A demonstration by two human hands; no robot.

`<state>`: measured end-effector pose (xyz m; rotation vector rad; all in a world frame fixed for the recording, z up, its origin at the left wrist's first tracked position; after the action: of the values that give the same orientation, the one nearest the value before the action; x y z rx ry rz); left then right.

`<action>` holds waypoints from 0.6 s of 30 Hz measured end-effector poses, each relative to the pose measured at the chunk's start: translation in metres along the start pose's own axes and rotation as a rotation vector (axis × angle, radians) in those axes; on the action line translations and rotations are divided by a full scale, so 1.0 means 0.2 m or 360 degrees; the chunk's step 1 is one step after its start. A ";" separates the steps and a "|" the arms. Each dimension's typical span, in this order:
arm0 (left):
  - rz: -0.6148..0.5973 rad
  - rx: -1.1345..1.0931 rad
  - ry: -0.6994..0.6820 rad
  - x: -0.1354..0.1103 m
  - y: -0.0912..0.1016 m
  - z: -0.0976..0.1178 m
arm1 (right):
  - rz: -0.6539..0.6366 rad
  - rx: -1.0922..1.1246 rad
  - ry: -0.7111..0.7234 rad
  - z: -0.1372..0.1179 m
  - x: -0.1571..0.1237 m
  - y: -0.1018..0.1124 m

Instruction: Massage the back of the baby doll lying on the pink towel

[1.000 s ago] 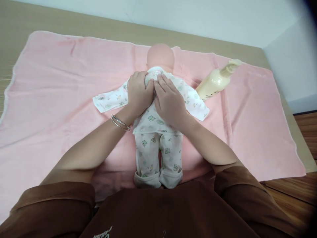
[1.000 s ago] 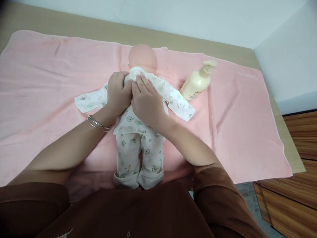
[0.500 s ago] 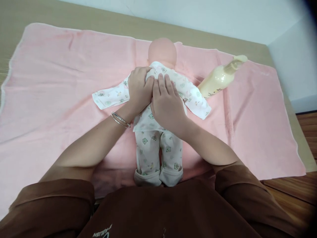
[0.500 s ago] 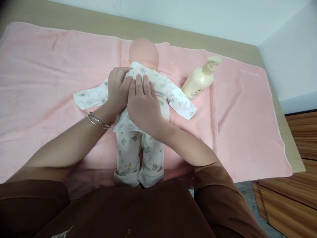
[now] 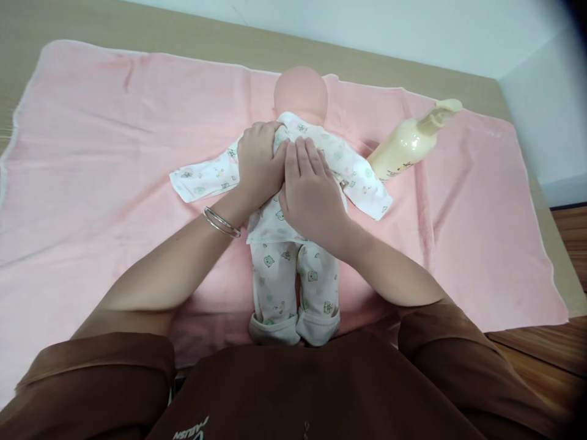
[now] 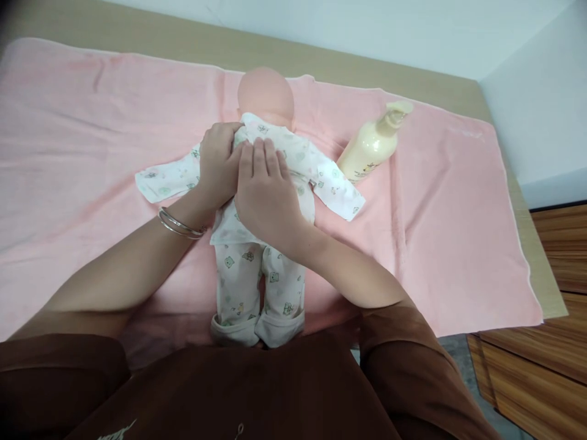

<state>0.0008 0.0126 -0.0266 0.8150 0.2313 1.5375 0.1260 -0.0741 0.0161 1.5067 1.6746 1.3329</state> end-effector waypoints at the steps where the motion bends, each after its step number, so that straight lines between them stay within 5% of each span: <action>1: -0.0018 -0.0013 0.0007 0.00 0.00 -0.01 | -0.0030 -0.0005 0.0035 -0.01 0.00 0.01; 4: -0.0048 0.0079 -0.0032 0.01 0.00 -0.01 | -0.0134 -0.0023 0.0007 0.05 0.08 0.05; 10: -0.0236 0.0462 -0.0117 -0.05 0.08 0.12 | -0.0177 0.0027 -0.0423 0.26 0.24 0.11; 15: -0.0375 0.0513 -0.0205 -0.17 0.13 0.28 | -0.0265 -0.0215 -0.0380 0.18 0.17 0.14; 18: -0.0369 0.0401 -0.0231 -0.13 0.13 0.25 | -0.0293 -0.0343 -0.0265 0.08 0.10 0.15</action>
<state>0.0092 -0.0308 0.0150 1.0553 0.4038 1.2404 0.1481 -0.0528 0.0418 1.2702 1.4750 1.2121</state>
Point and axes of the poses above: each hand's wrist, its own x-axis towards the middle knuckle, its own y-axis out of the back of the hand, z = x × y, the point moved 1 cm from there along x, towards the middle knuckle
